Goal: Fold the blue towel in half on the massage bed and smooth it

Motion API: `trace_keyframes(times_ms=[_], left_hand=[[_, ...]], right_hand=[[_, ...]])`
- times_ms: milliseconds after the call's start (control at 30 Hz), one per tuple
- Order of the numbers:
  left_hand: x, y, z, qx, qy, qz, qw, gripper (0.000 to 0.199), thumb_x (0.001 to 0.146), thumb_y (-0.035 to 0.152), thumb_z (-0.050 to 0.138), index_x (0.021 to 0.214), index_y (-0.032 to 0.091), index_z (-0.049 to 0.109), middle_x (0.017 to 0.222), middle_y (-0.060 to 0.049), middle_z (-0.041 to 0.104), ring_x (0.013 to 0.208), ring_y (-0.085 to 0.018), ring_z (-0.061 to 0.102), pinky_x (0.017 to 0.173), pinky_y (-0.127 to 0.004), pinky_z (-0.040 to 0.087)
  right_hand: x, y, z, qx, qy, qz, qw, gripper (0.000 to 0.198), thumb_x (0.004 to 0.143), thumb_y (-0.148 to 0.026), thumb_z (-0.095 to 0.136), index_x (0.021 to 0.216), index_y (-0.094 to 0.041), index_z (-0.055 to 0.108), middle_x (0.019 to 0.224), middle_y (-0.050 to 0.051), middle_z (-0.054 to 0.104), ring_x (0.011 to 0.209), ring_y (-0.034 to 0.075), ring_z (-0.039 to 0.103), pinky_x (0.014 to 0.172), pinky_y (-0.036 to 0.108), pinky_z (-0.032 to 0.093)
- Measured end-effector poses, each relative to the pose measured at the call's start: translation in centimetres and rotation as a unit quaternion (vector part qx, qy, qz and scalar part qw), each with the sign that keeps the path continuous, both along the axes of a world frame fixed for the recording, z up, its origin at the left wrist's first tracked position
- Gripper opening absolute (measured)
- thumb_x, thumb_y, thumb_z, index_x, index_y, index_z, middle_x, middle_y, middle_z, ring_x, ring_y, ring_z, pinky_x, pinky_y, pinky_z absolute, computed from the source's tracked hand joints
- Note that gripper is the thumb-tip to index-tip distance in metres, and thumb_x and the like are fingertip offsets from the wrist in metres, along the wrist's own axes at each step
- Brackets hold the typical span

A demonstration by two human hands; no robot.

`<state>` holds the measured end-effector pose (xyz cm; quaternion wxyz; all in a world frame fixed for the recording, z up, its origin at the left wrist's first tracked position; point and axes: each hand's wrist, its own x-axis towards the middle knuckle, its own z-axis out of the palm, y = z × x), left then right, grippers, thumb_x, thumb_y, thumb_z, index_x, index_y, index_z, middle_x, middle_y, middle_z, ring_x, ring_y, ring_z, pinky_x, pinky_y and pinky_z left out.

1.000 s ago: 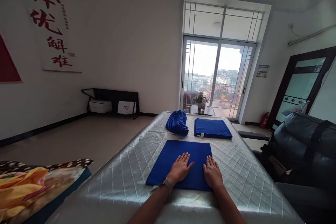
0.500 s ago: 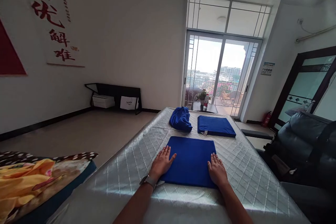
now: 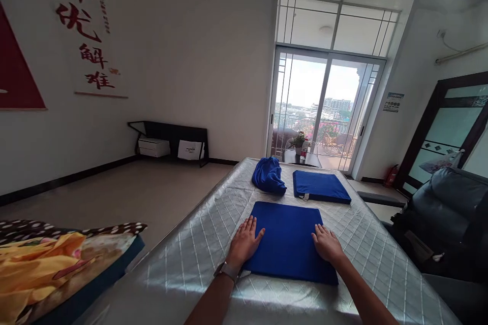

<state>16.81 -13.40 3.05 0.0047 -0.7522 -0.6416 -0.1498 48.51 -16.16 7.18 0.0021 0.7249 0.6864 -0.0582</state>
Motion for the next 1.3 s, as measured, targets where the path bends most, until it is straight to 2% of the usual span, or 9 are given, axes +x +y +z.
trace_keyframes(times_ms=[167, 333, 533, 700, 900, 967, 1033, 1200, 1300], left_hand=[[0.0, -0.2, 0.4, -0.002, -0.008, 0.005, 1.000, 0.076, 0.101, 0.058, 0.022, 0.153, 0.004, 0.036, 0.160, -0.018, 0.033, 0.149, -0.029, 0.029, 0.122, -0.044, 0.026], [-0.1, -0.2, 0.3, 0.004, -0.006, -0.002, 1.000, 0.076, 0.101, 0.059, 0.021, 0.153, 0.005, 0.037, 0.159, -0.018, 0.036, 0.149, -0.028, 0.031, 0.122, -0.044, 0.027], [-0.5, 0.4, -0.5, 0.003, -0.003, -0.008, 1.000, 0.076, 0.101, 0.060, 0.022, 0.153, 0.006, 0.037, 0.160, -0.016, 0.034, 0.149, -0.028, 0.031, 0.122, -0.044, 0.027], [-0.7, 0.5, -0.6, -0.009, 0.009, -0.009, 1.000, 0.077, 0.101, 0.061, 0.019, 0.154, 0.008, 0.035, 0.161, -0.014, 0.032, 0.149, -0.026, 0.029, 0.123, -0.042, 0.025], [-0.4, 0.0, 0.5, -0.001, 0.027, 0.008, 1.000, 0.077, 0.100, 0.062, 0.021, 0.155, 0.009, 0.034, 0.160, -0.014, 0.034, 0.149, -0.027, 0.030, 0.121, -0.045, 0.028], [0.9, -0.1, 0.9, 0.011, 0.034, -0.013, 0.999, 0.077, 0.100, 0.063, 0.022, 0.155, 0.010, 0.035, 0.161, -0.013, 0.033, 0.149, -0.028, 0.030, 0.122, -0.046, 0.027], [3.4, -0.2, 1.3, 0.012, 0.038, -0.063, 0.997, 0.075, 0.100, 0.063, 0.023, 0.154, 0.013, 0.037, 0.160, -0.012, 0.035, 0.149, -0.027, 0.032, 0.122, -0.044, 0.028], [13.3, 1.5, 2.1, 0.034, 0.022, -0.213, 0.976, 0.069, 0.102, 0.060, 0.019, 0.152, 0.018, 0.042, 0.157, -0.011, 0.042, 0.146, -0.025, 0.038, 0.120, -0.043, 0.032], [18.8, 3.9, 2.3, 0.049, -0.015, -0.256, 0.965, 0.067, 0.104, 0.056, 0.017, 0.151, 0.015, 0.042, 0.156, -0.014, 0.043, 0.146, -0.025, 0.037, 0.119, -0.045, 0.033]], right_hand=[[-0.4, 4.4, 1.0, 0.038, 0.021, 0.008, 0.999, 0.065, 0.101, -0.040, 0.019, 0.158, -0.010, 0.026, 0.165, 0.009, 0.024, 0.153, 0.020, 0.016, 0.123, 0.038, 0.013], [0.3, 7.7, -0.7, 0.042, 0.047, -0.006, 0.998, 0.068, 0.101, -0.046, 0.018, 0.159, -0.011, 0.020, 0.167, 0.007, 0.016, 0.154, 0.017, 0.010, 0.123, 0.035, 0.010], [1.0, 8.5, -2.7, 0.050, 0.044, -0.013, 0.998, 0.069, 0.100, -0.049, 0.016, 0.160, -0.013, 0.016, 0.168, 0.004, 0.014, 0.154, 0.015, 0.007, 0.124, 0.035, 0.007], [1.1, 8.6, -2.4, 0.045, 0.048, -0.006, 0.998, 0.068, 0.100, -0.046, 0.017, 0.159, -0.012, 0.019, 0.167, 0.006, 0.016, 0.154, 0.017, 0.009, 0.123, 0.036, 0.008], [1.5, 8.4, -2.1, 0.063, 0.068, 0.000, 0.996, 0.067, 0.101, -0.043, 0.018, 0.158, -0.010, 0.023, 0.166, 0.008, 0.022, 0.153, 0.018, 0.014, 0.122, 0.036, 0.012], [1.6, 8.3, -2.2, 0.069, 0.073, 0.000, 0.995, 0.066, 0.100, -0.042, 0.019, 0.158, -0.010, 0.023, 0.166, 0.008, 0.022, 0.153, 0.018, 0.015, 0.123, 0.036, 0.011], [1.5, 8.2, -2.3, 0.071, 0.080, 0.000, 0.994, 0.066, 0.100, -0.041, 0.018, 0.158, -0.010, 0.022, 0.166, 0.008, 0.021, 0.153, 0.018, 0.014, 0.123, 0.036, 0.010], [1.5, 8.0, -2.5, 0.074, 0.083, 0.003, 0.994, 0.066, 0.101, -0.039, 0.019, 0.158, -0.008, 0.020, 0.166, 0.010, 0.020, 0.154, 0.019, 0.012, 0.123, 0.038, 0.009], [1.7, 7.9, -2.7, 0.074, 0.065, 0.023, 0.995, 0.064, 0.099, -0.032, 0.022, 0.158, -0.008, 0.021, 0.167, 0.009, 0.018, 0.154, 0.019, 0.010, 0.123, 0.037, 0.009]])
